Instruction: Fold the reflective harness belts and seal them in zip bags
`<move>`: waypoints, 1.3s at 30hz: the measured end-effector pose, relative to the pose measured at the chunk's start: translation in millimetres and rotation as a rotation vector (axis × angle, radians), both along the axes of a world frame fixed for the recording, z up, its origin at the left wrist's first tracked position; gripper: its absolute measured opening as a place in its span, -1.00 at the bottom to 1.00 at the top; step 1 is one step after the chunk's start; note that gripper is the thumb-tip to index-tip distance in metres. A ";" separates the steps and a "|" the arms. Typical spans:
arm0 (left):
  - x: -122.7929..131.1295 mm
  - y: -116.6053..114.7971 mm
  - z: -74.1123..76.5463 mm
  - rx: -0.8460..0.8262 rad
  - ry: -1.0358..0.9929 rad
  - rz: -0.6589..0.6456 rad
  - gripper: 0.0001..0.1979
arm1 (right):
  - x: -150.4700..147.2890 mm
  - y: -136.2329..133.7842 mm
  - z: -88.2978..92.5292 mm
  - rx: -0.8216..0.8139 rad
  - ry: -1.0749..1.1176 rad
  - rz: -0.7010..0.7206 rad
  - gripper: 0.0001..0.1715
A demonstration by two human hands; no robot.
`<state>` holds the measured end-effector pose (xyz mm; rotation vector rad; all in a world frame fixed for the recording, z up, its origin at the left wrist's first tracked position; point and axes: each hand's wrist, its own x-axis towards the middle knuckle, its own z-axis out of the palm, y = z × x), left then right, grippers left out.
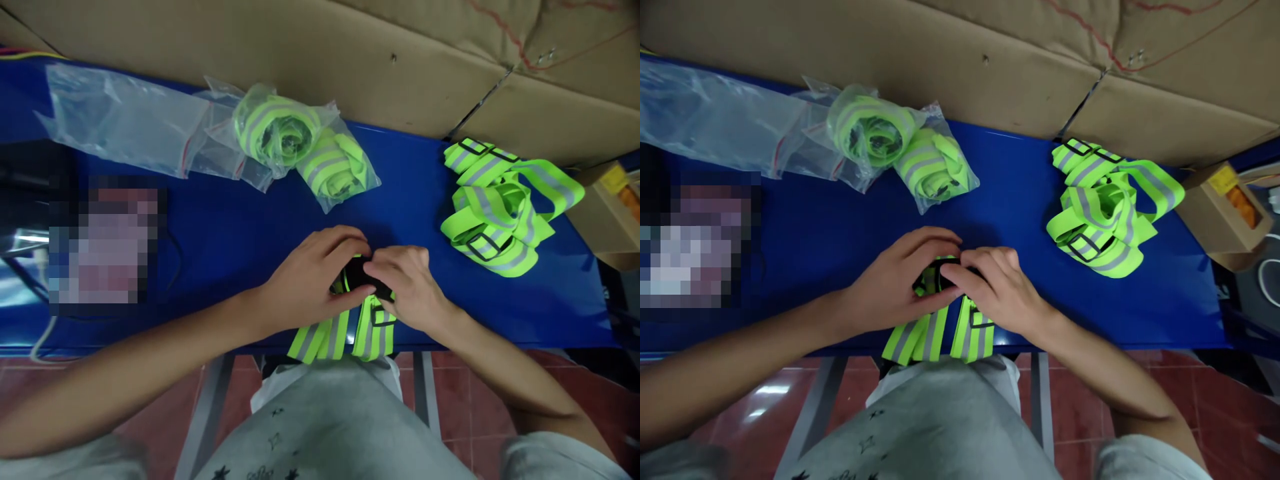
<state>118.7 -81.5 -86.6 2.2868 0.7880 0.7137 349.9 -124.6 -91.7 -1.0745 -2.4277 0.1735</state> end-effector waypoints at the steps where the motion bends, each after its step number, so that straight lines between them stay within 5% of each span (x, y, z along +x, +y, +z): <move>1: -0.1 1.3 -2.2 -0.041 0.005 -0.021 -0.57 | 0.0 -0.2 -1.0 0.008 0.005 0.007 -0.56; 17: 1.5 0.6 -8.8 -0.033 0.027 -0.015 -0.60 | -5.2 5.3 1.2 0.169 -0.077 -0.059 -0.54; 31: 2.9 5.2 -2.2 -0.004 -0.010 0.071 -0.79 | -7.1 10.4 13.2 -0.035 -0.297 -0.148 -0.20; 34: -3.1 12.5 -4.7 -0.038 -0.020 0.022 -0.56 | 5.2 15.4 12.2 -0.108 -0.223 -0.173 -0.07; 37: -8.2 16.6 -6.3 -0.066 0.009 0.127 -0.24 | 18.6 21.2 9.6 -0.205 -0.022 -0.194 -0.01; 39: -8.6 15.8 -5.3 -0.117 0.017 0.202 -0.21 | 23.8 24.1 9.9 -0.232 0.082 -0.205 -0.03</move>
